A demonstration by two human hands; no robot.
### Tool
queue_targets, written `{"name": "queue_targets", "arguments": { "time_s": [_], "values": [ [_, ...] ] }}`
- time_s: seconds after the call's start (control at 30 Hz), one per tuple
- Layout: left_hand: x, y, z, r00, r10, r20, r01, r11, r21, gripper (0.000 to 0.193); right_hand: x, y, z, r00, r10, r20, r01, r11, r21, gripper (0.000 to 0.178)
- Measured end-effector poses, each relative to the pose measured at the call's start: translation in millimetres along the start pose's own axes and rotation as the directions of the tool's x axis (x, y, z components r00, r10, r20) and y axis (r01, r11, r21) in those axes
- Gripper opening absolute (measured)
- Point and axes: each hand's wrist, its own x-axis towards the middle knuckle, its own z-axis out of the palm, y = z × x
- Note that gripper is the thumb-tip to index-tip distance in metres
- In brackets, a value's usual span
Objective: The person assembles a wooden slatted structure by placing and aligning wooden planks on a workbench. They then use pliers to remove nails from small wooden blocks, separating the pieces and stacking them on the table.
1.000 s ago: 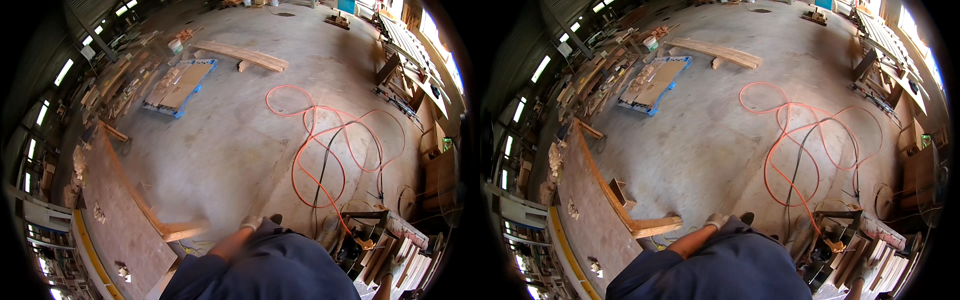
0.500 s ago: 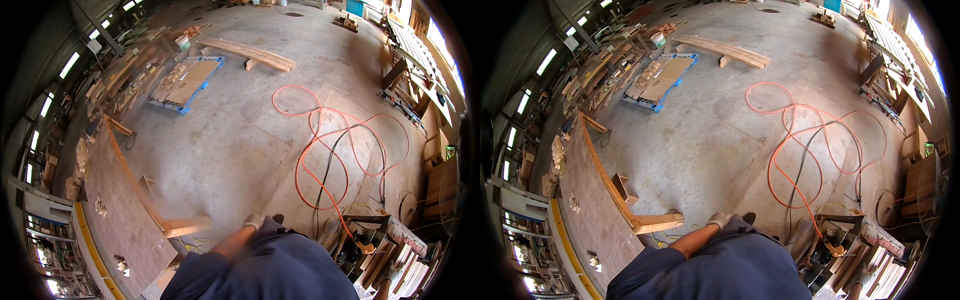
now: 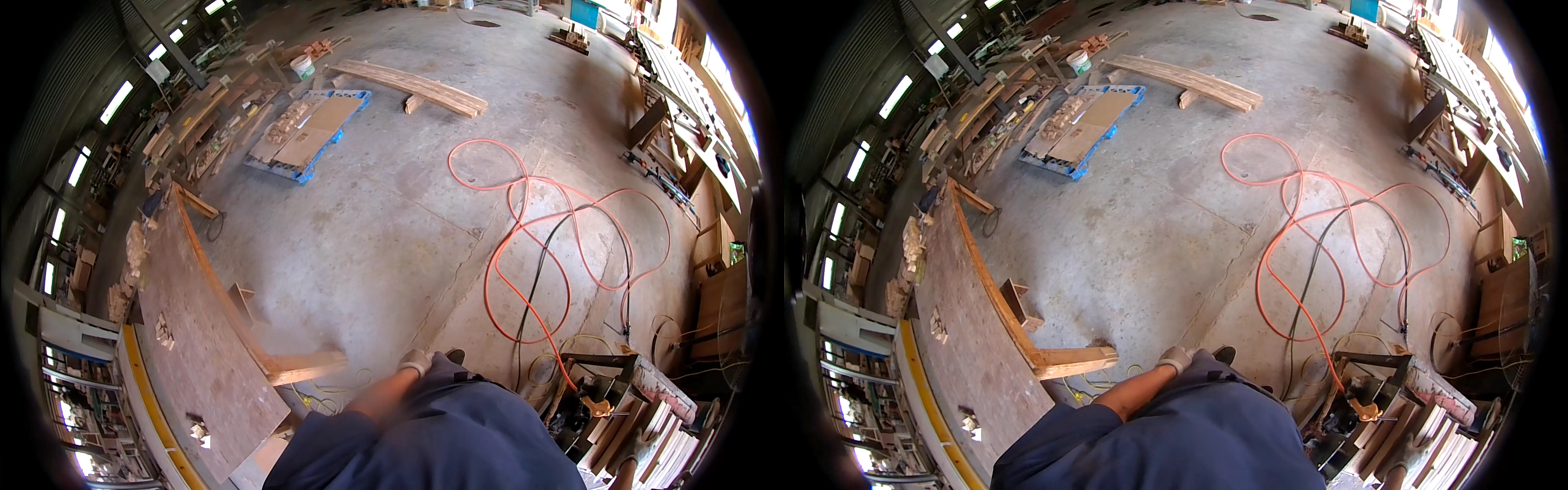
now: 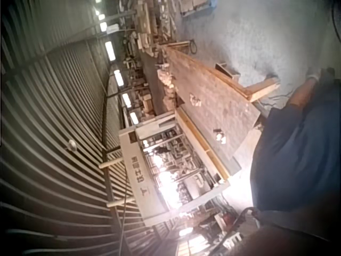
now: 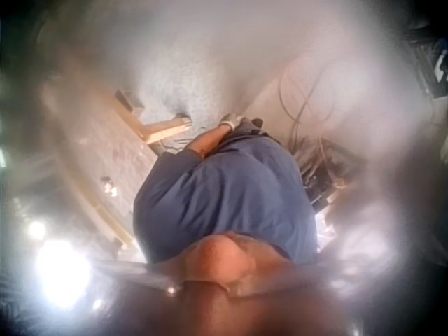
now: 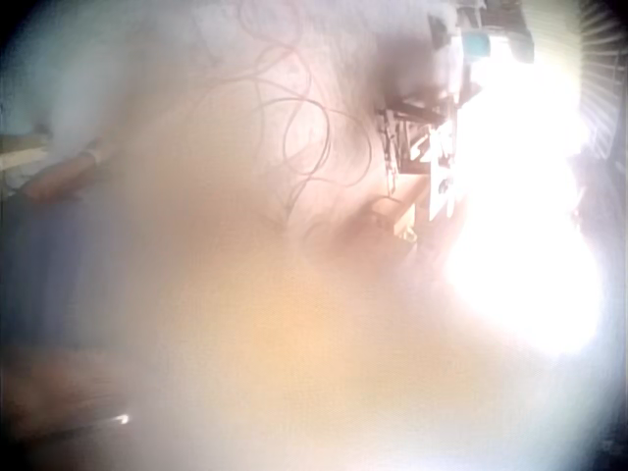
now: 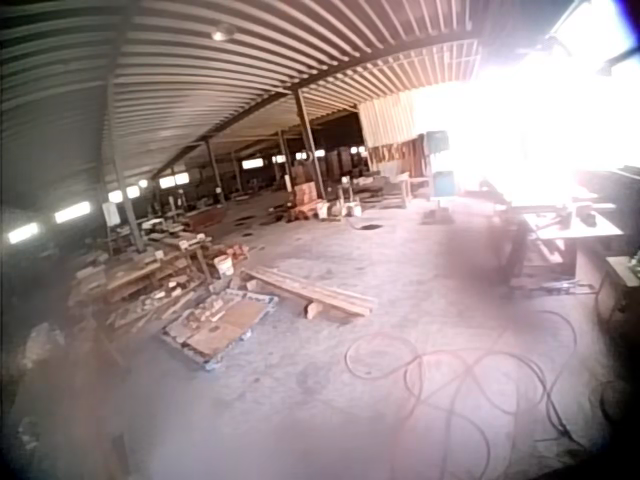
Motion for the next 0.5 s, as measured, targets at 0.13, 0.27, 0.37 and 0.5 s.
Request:
{"name": "queue_targets", "arguments": {
  "time_s": [0.13, 0.27, 0.37, 0.5],
  "values": [
    [1, 4, 0, 0.997, 0.034, -0.063, -0.030, 0.998, 0.054, 0.054, -10, 0, -6, 0.983, 0.005, 0.185, 0.011, 0.996, -0.087, 0.101],
    [16, 0, 8, 0.979, 0.206, -0.006, -0.197, 0.944, 0.263, 0.038, -34, -34, -24, 0.933, 0.044, 0.356, 0.057, 0.962, -0.267, 0.086],
    [55, -59, 30, 0.943, 0.333, -0.021, -0.318, 0.916, 0.245, 0.050, -41, -99, -61, 0.910, 0.032, 0.414, 0.043, 0.984, -0.171, 0.089],
    [92, -83, 36, 0.968, 0.250, -0.028, -0.232, 0.932, 0.278, 0.057, -62, -136, -98, 0.956, 0.185, 0.225, -0.215, 0.970, 0.115, 0.112]
  ]
}}
